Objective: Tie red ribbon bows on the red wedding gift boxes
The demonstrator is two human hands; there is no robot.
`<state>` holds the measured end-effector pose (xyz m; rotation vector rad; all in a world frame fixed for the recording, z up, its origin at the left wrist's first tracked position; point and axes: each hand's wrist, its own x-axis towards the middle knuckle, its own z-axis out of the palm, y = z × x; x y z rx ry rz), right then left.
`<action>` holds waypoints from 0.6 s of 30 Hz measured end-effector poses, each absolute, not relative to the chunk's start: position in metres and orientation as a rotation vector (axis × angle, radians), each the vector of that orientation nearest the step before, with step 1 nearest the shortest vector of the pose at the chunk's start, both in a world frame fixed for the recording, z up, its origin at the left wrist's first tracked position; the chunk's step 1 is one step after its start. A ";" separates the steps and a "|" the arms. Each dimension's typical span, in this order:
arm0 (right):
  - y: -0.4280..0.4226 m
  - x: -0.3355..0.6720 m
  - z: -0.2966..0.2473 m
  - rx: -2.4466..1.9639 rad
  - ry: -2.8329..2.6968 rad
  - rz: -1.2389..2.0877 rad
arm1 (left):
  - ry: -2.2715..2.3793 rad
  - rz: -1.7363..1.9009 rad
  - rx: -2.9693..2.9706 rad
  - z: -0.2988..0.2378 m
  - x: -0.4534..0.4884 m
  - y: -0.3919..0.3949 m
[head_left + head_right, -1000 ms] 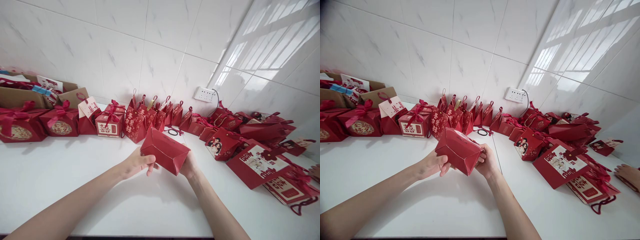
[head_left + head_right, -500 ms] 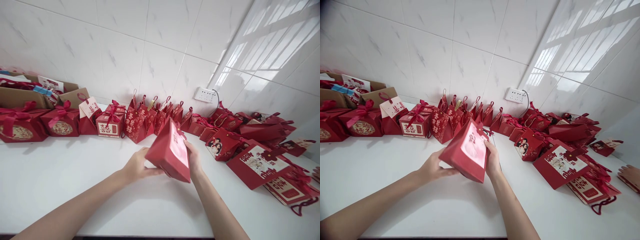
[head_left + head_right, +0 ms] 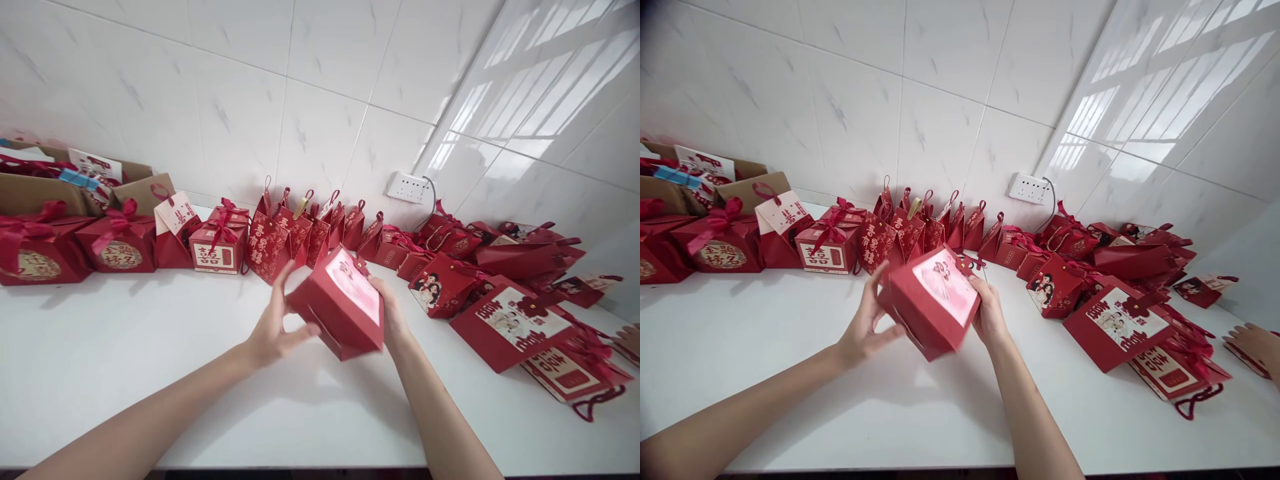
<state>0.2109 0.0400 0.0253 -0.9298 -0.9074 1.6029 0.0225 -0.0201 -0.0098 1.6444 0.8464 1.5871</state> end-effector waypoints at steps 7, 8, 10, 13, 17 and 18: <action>0.037 0.200 0.026 -1.098 -0.733 1.594 | 0.887 1.451 0.917 0.000 0.018 0.001; 0.038 0.199 0.024 -1.105 -0.731 1.603 | 0.897 1.435 0.889 0.000 0.017 0.003; 0.042 0.197 0.022 -1.099 -0.775 1.600 | 0.929 1.423 0.885 -0.001 0.015 0.005; 0.041 0.199 0.024 -1.068 -0.836 1.550 | 1.010 1.395 1.014 -0.002 0.012 0.005; -0.001 0.217 0.043 -1.088 -1.137 1.256 | 1.125 1.219 1.415 -0.002 0.009 -0.001; -0.021 0.225 0.048 -1.133 -1.283 1.104 | 1.170 1.160 1.511 -0.003 0.008 -0.002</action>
